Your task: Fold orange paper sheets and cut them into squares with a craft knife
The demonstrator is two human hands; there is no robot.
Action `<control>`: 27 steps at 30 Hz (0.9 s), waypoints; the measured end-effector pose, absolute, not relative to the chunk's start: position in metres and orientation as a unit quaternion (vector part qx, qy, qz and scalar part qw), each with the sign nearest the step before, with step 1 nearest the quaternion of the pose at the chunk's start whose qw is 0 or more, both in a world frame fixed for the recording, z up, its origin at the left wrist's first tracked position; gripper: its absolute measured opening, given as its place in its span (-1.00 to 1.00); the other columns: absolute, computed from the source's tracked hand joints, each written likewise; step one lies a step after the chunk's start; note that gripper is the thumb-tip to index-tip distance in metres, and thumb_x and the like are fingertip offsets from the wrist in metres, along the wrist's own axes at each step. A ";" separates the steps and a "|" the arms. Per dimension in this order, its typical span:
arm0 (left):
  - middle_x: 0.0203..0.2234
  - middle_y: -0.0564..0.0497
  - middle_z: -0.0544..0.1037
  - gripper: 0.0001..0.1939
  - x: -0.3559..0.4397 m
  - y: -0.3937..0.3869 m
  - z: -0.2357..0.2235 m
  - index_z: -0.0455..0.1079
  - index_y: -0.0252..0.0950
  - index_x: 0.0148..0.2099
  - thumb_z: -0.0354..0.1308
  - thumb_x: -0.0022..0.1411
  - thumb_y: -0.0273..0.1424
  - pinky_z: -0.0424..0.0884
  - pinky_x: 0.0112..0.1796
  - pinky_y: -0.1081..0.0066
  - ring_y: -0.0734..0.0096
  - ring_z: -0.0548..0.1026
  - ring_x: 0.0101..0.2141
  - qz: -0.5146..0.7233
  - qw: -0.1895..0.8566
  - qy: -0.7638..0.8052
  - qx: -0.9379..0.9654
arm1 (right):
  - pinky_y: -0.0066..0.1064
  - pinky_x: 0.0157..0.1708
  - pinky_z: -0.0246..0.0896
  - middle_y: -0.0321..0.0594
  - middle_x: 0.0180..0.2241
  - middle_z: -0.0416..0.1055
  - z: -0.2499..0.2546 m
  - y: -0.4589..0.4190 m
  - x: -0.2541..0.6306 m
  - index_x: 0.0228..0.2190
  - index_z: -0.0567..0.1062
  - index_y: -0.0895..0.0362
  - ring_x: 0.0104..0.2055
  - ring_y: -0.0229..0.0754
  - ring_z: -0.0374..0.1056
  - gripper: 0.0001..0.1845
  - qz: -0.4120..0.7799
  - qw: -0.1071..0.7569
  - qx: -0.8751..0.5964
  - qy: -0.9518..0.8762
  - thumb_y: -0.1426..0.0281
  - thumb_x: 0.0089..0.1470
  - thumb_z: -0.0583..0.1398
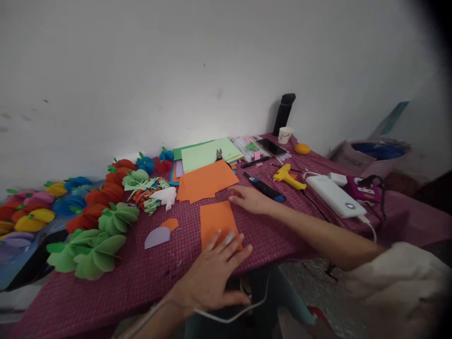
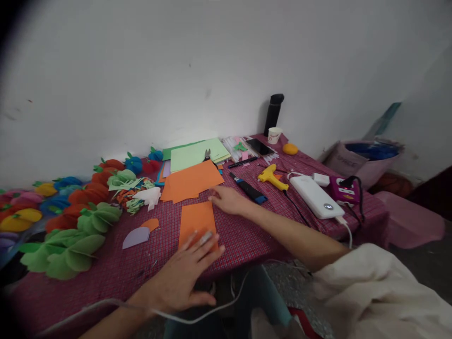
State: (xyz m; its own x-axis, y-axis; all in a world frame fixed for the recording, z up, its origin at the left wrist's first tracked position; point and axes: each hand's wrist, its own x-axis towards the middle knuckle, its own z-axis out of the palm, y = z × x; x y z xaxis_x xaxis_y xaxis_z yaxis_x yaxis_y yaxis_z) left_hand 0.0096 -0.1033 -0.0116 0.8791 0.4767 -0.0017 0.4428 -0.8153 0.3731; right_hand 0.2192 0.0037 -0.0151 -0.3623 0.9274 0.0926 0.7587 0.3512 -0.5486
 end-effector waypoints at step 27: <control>0.22 -0.09 0.07 -0.27 0.001 -0.099 -0.017 -0.06 -0.18 0.27 -0.09 0.16 0.04 -0.14 0.16 0.05 0.16 -0.08 0.23 0.099 0.087 0.330 0.935 | -0.55 -0.54 0.03 -0.36 -0.59 0.37 -0.023 0.044 0.185 -0.44 0.53 0.22 -0.55 -0.36 0.20 -0.73 0.350 0.189 -0.497 -0.771 0.26 -0.08 0.18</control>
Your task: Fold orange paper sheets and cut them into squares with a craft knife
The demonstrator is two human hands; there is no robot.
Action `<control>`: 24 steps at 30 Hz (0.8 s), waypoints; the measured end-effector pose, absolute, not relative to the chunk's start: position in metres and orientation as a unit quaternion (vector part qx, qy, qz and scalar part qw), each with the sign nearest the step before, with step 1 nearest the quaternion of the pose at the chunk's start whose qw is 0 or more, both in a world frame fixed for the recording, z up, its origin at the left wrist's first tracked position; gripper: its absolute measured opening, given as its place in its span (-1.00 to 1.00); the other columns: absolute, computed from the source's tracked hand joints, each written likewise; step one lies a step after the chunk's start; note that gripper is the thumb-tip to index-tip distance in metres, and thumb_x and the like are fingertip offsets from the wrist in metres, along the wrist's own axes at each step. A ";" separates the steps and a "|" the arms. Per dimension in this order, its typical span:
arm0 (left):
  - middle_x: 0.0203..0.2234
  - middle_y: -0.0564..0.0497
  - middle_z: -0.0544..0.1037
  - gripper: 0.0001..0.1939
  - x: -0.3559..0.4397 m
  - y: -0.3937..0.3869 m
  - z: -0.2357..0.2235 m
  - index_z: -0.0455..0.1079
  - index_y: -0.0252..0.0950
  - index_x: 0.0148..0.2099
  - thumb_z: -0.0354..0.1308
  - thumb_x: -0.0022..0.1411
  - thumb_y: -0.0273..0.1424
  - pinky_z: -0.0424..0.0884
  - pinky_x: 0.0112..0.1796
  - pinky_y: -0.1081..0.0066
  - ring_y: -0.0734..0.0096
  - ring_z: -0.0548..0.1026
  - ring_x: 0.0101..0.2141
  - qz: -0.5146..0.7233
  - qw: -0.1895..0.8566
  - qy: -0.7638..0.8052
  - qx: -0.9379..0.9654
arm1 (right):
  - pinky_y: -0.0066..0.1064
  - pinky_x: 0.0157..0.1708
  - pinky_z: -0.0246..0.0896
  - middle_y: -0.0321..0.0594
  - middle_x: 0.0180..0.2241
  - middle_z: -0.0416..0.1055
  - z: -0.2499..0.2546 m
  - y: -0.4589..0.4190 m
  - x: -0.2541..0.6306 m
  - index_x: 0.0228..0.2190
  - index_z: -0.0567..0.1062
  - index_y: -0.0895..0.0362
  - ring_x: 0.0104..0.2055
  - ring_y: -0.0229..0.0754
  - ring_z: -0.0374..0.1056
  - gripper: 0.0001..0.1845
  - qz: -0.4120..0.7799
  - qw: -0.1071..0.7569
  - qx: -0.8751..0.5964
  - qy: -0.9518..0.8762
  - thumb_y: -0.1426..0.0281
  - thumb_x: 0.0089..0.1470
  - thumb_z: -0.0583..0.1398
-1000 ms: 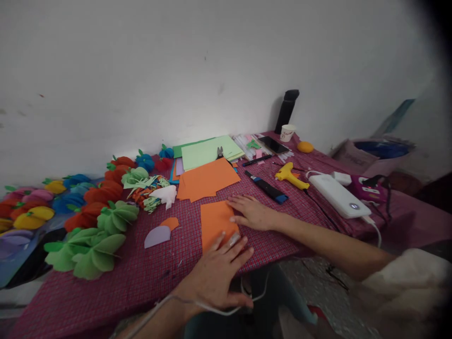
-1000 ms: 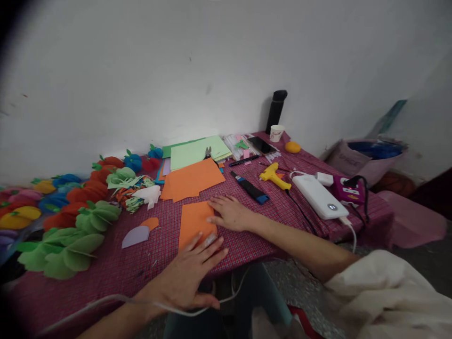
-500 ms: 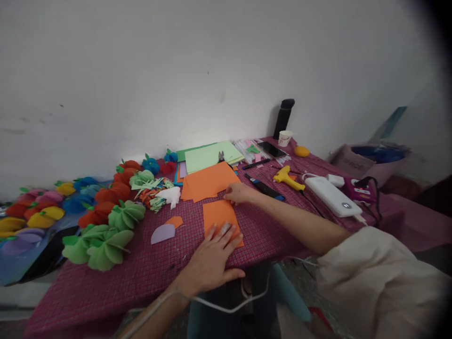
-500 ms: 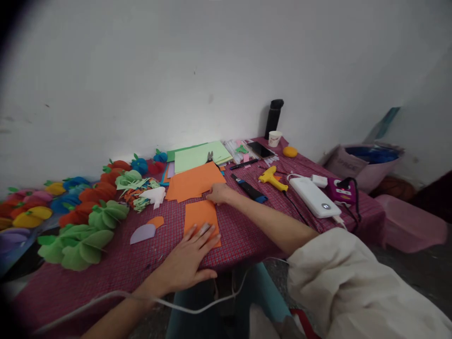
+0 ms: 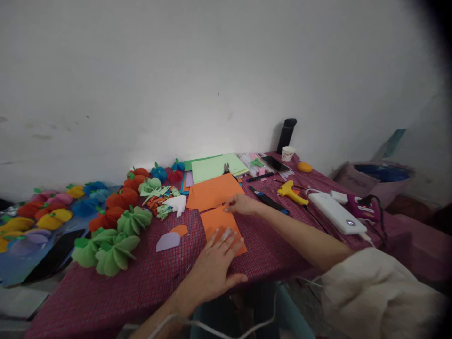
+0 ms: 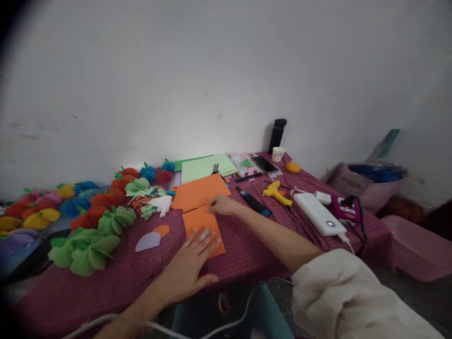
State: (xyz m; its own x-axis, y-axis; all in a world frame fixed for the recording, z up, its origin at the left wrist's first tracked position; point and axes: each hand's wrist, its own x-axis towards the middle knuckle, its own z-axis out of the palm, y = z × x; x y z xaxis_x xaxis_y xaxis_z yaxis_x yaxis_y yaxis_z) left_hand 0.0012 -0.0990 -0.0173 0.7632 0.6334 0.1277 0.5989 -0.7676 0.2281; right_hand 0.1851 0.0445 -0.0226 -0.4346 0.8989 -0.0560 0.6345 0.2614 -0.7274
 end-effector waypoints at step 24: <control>0.25 -0.03 -0.02 -0.46 0.007 -0.002 -0.045 -0.13 -0.20 0.29 -0.22 0.30 -0.26 -0.15 0.15 0.07 0.26 -0.13 0.24 0.030 -0.017 0.369 0.929 | -0.14 0.21 -0.33 -0.04 0.19 0.06 -0.036 -0.076 0.233 0.17 0.12 0.19 0.25 -0.08 -0.10 -0.31 0.153 0.107 -0.374 -0.909 0.04 0.13 -0.05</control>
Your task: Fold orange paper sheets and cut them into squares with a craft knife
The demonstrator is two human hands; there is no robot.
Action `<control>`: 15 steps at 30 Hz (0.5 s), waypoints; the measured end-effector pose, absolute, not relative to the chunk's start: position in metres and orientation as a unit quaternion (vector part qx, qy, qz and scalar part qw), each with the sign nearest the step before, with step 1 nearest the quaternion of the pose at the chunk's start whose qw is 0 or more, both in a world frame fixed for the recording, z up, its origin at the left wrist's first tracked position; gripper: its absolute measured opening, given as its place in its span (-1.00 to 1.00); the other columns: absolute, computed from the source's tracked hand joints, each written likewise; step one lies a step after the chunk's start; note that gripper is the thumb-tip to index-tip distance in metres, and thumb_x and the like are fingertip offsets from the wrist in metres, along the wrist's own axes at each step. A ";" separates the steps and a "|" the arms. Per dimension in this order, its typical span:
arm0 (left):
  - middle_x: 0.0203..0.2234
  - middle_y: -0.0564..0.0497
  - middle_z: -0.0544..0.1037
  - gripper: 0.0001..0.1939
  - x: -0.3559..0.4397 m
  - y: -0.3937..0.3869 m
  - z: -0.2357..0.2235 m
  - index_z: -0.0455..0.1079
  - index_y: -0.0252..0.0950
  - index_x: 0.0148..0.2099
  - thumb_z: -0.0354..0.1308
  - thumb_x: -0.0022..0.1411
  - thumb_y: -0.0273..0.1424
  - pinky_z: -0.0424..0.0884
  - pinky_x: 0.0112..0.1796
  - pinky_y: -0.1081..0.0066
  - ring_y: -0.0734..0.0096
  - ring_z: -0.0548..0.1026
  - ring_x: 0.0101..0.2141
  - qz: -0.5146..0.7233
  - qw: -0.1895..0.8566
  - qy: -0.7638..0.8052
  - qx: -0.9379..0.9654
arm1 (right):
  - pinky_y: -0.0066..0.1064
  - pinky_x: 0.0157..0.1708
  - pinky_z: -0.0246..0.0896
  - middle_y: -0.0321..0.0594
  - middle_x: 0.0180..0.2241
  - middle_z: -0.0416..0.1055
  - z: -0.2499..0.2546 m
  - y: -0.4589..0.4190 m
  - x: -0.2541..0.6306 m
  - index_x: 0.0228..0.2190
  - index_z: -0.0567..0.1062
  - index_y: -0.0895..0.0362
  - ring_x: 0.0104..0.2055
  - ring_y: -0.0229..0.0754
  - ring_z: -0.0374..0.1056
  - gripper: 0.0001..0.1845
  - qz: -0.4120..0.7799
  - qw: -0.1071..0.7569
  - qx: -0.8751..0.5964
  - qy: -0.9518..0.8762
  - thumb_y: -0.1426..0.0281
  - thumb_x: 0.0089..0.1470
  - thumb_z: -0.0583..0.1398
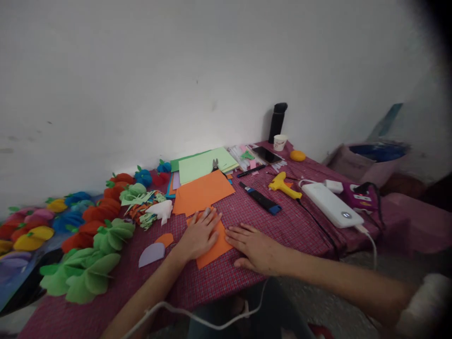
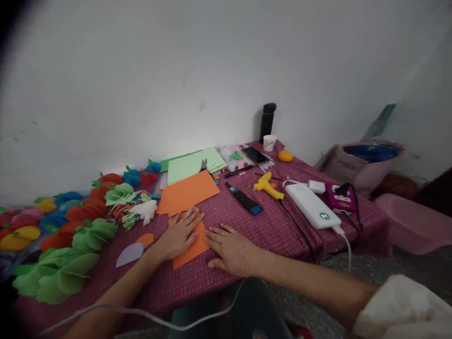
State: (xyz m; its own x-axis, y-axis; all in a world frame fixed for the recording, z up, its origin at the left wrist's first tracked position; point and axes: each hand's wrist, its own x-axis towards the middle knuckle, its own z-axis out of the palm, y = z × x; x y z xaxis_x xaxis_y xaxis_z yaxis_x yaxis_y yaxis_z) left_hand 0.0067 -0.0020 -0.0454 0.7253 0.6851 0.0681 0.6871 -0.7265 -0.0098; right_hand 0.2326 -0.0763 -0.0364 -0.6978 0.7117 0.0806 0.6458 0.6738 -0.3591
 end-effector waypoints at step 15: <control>0.23 -0.04 0.06 -0.47 -0.007 0.005 -0.008 -0.08 -0.22 0.28 -0.30 0.32 -0.21 -0.15 0.14 0.07 0.22 -0.05 0.22 -0.035 0.074 -0.378 -0.922 | -0.06 0.15 -0.21 0.00 0.14 0.16 0.007 -0.074 0.228 0.09 0.24 0.18 0.21 -0.04 0.00 -0.45 0.073 0.121 -0.388 -0.911 0.13 0.20 -0.11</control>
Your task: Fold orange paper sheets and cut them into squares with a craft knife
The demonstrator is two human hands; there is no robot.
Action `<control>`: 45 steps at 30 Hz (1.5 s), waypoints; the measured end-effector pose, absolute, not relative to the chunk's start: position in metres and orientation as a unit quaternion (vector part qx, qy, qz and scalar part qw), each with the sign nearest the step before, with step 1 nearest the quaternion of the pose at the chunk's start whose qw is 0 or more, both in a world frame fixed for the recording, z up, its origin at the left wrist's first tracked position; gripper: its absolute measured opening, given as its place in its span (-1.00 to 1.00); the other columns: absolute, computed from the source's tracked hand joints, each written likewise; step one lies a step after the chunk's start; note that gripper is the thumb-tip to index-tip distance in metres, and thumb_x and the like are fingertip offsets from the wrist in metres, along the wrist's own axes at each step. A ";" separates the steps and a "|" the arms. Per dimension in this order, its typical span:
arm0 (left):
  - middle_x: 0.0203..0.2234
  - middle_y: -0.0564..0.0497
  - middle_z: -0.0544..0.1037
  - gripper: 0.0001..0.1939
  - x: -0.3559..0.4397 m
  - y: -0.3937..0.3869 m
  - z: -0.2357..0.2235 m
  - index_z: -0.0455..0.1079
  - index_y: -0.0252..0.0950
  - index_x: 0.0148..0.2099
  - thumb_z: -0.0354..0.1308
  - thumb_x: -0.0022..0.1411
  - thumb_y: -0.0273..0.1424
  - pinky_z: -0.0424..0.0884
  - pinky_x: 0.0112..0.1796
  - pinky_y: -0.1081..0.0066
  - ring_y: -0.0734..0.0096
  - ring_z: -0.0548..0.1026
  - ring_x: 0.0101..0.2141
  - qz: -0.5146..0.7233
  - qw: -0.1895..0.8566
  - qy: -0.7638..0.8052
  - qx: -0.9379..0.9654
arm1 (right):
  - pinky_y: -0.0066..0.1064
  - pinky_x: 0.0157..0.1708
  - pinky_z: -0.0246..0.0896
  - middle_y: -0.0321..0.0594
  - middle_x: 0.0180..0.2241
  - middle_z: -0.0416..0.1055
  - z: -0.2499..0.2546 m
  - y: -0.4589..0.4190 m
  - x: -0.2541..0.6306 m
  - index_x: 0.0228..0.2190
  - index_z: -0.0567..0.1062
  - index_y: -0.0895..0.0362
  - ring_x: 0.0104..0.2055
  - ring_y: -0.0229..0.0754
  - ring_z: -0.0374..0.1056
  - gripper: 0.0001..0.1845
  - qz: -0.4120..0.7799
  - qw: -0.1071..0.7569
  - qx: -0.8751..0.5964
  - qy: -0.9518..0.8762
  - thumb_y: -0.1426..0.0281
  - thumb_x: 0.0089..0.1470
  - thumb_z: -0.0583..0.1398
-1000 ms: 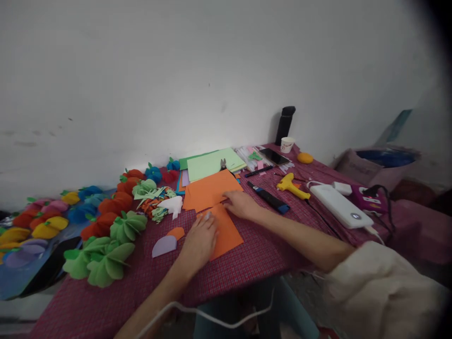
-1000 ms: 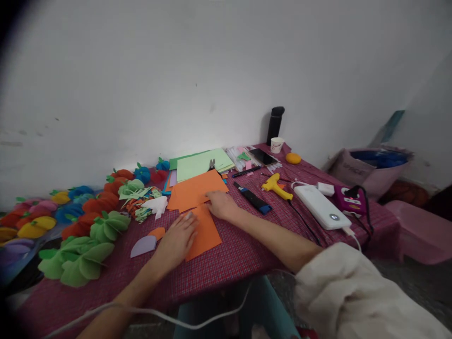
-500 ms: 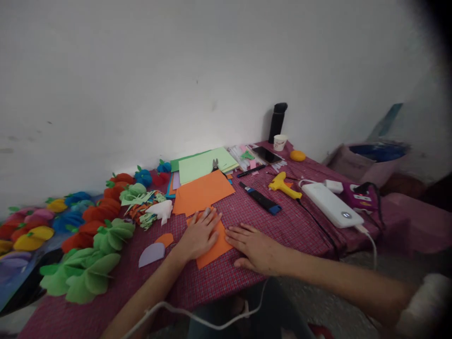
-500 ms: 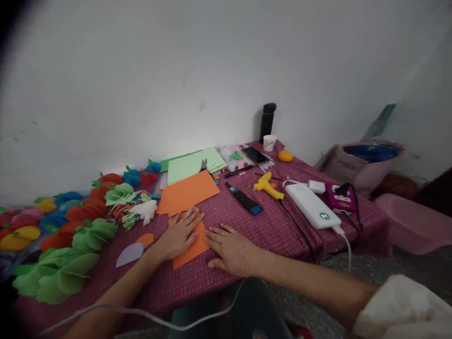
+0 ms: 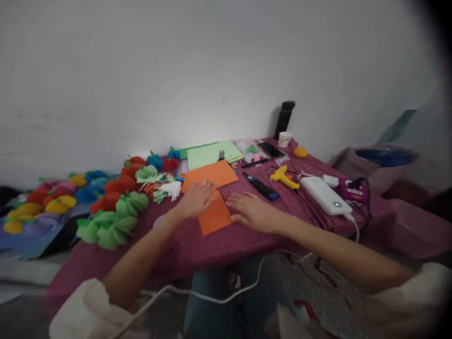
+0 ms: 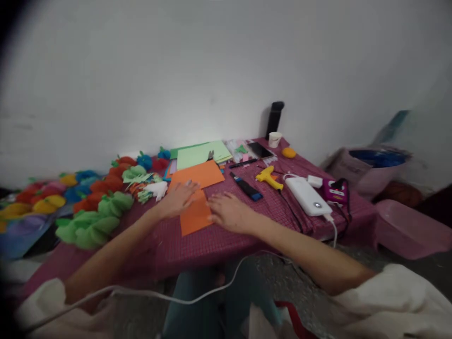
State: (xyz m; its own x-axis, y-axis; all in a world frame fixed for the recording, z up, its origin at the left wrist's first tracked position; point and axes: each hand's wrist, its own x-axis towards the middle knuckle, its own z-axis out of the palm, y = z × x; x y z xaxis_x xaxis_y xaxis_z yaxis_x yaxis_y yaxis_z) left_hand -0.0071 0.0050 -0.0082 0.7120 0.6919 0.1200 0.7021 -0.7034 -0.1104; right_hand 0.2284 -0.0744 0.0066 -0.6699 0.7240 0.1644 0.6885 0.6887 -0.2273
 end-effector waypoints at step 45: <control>-0.04 0.03 0.45 -0.64 -0.004 -0.032 -0.035 0.36 -0.22 0.01 -0.15 0.31 -0.25 0.16 0.10 0.32 0.38 0.24 0.10 -0.115 -0.148 -0.245 -0.951 | -0.23 -0.15 0.17 -0.08 -0.20 0.30 -0.007 -0.164 0.267 0.11 0.22 0.10 -0.17 -0.09 0.23 -0.39 0.161 0.133 -0.517 -0.830 0.45 -0.02 0.11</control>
State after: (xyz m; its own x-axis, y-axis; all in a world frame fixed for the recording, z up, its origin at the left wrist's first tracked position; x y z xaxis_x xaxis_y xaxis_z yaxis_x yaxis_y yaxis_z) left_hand -0.0044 -0.0321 -0.0353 0.8533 0.5007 0.1457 0.4324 -0.8356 0.3388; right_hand 0.2672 -0.1638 -0.0072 -0.4294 0.9015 0.0536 0.8158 0.4127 -0.4051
